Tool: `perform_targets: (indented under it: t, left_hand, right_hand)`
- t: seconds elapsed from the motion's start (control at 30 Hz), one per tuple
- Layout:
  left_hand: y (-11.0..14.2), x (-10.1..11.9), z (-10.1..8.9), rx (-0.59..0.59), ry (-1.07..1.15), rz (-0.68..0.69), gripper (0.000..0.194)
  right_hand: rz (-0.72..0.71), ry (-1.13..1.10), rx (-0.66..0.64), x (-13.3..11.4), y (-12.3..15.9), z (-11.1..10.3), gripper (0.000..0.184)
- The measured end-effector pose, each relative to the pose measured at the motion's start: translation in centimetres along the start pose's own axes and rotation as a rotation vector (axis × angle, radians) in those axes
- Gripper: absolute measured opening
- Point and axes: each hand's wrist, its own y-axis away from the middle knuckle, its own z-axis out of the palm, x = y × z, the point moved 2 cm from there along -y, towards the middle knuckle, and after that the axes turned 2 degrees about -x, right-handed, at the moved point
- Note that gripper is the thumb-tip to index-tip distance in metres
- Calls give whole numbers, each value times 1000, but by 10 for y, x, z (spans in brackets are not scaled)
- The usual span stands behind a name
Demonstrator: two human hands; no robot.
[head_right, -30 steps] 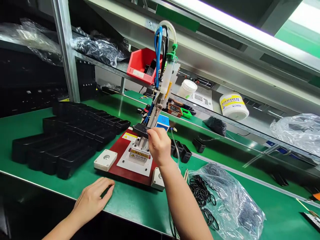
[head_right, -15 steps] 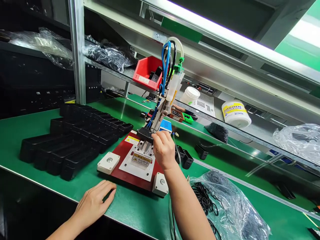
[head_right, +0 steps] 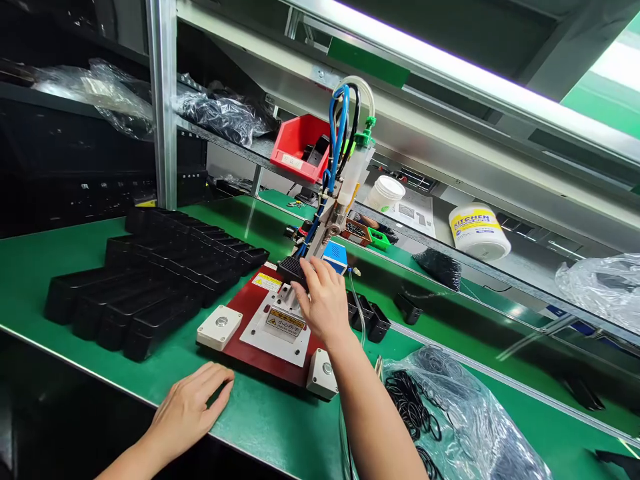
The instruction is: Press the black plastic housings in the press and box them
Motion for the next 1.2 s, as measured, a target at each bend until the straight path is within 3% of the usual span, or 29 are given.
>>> perform_targets:
  t: [0.13, 0.3, 0.4, 0.5, 0.73, 0.97, 1.2]
  left_hand:
    - [0, 0, 0, 1, -1, -2, 17]
    - [0, -1, 0, 18, 23, 4, 15]
    - [0, -2, -3, 109, 25, 12, 14]
    - [2, -5, -6, 221, -48, 2, 20]
    - [-4, -15, -13, 277, -312, -63, 34]
    - [-25, -19, -19, 204, -368, 41, 33]
    - [-34, -24, -17, 201, -355, 23, 33]
  right_hand:
    - [10, 23, -113, -1, 1, 9, 43]
    - [44, -44, 46, -4, 24, 7, 38]
    - [93, -84, 142, -6, 55, 2, 36]
    - [157, -92, 158, -7, 95, 0, 36]
    - [251, -184, -55, -20, 167, 9, 27]
    - [301, -173, 89, -26, 186, 22, 34]
    - [359, -215, 181, -23, 199, 30, 30]
